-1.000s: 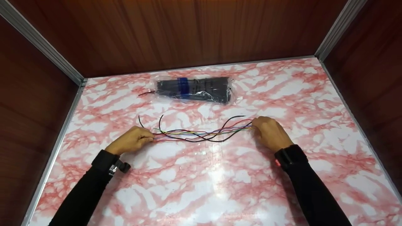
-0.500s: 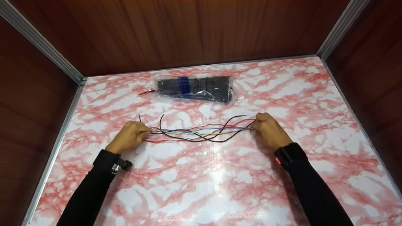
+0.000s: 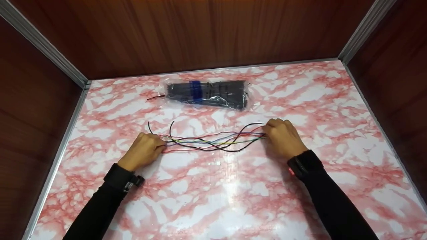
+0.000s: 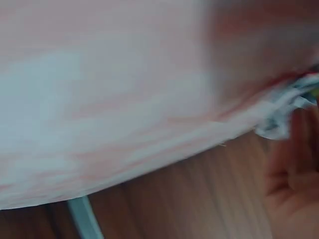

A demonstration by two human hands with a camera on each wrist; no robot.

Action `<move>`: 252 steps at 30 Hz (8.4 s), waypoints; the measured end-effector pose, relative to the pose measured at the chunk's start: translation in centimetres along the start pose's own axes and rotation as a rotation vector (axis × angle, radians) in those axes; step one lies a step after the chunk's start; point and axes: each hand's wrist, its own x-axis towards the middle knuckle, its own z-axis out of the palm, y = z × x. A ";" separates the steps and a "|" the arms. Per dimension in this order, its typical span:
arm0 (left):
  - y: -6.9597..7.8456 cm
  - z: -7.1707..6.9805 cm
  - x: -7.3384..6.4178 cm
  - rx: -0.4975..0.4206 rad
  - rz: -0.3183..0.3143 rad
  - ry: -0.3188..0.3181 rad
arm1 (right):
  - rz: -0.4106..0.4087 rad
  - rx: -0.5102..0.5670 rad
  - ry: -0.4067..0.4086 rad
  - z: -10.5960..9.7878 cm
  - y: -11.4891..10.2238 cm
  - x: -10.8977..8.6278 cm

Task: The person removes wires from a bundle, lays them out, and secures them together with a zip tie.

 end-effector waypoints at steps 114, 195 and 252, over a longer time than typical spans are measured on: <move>3.7 1.6 4.5 0.076 0.015 -0.168 | 0.416 0.100 0.083 -5.5 -7.7 0.1; -1.7 0.2 5.8 -0.110 -0.033 -0.185 | 0.230 0.241 -0.248 5.8 -17.3 3.9; 1.6 2.3 6.1 -0.956 -0.287 0.040 | 0.672 0.833 -0.189 7.5 -15.4 9.0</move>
